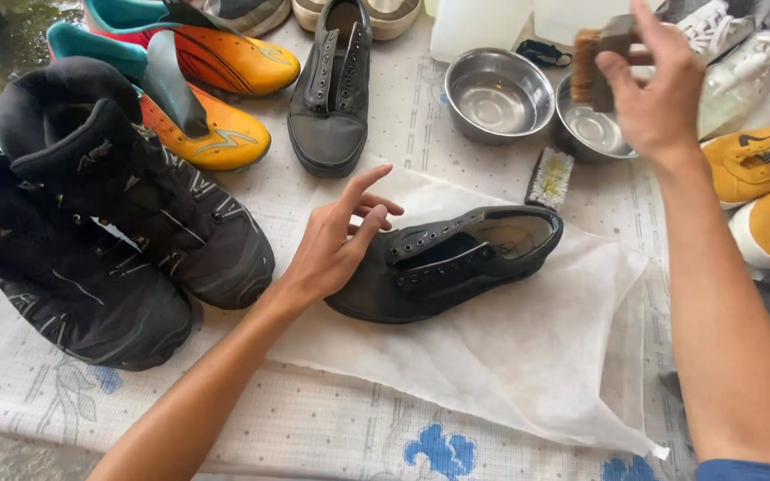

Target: The person cleans a black shoe by first wiping it with a cloth and then scrubbing it with a brush. The person dips the brush into a metal bowl of water and scrubs the shoe's upper and toe areas. Other shoes and cleaning supplies are visible on the table.

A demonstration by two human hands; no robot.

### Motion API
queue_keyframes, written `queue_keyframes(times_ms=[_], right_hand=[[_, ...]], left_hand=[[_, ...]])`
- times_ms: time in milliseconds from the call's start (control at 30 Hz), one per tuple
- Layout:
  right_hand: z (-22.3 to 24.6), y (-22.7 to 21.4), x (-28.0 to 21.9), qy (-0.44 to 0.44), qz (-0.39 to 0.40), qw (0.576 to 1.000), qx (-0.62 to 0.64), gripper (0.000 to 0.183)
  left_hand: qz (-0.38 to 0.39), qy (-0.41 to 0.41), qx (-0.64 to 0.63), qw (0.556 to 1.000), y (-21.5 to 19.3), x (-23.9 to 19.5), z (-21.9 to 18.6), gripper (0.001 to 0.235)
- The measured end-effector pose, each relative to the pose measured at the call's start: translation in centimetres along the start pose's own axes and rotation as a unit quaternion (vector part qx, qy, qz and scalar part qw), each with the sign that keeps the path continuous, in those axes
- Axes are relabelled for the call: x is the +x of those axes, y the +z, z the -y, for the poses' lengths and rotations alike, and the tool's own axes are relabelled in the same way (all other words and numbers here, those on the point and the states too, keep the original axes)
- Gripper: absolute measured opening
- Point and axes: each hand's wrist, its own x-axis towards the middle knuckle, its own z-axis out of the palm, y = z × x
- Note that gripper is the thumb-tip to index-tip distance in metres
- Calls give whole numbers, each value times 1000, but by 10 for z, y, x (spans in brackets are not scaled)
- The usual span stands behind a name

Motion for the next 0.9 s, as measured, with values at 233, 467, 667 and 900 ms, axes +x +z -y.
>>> queue_keyframes(times_ms=[233,467,667,900], right_hand=[[-21,60,43,-47,121,985,-114,28],[-22,91,40,49,142,981,-127,40],[-33,111,30,18,119,980,-160,43],[-40,128,24,16,151,968,-201,46]], left_hand=[[-67,-49,51,995,5,-4,-1,44],[-86,-29,72,993,7,-7,0,46],[-73,-48,89,992,7,-7,-5,44],[-68,-87,60,992,4,-7,-13,43]])
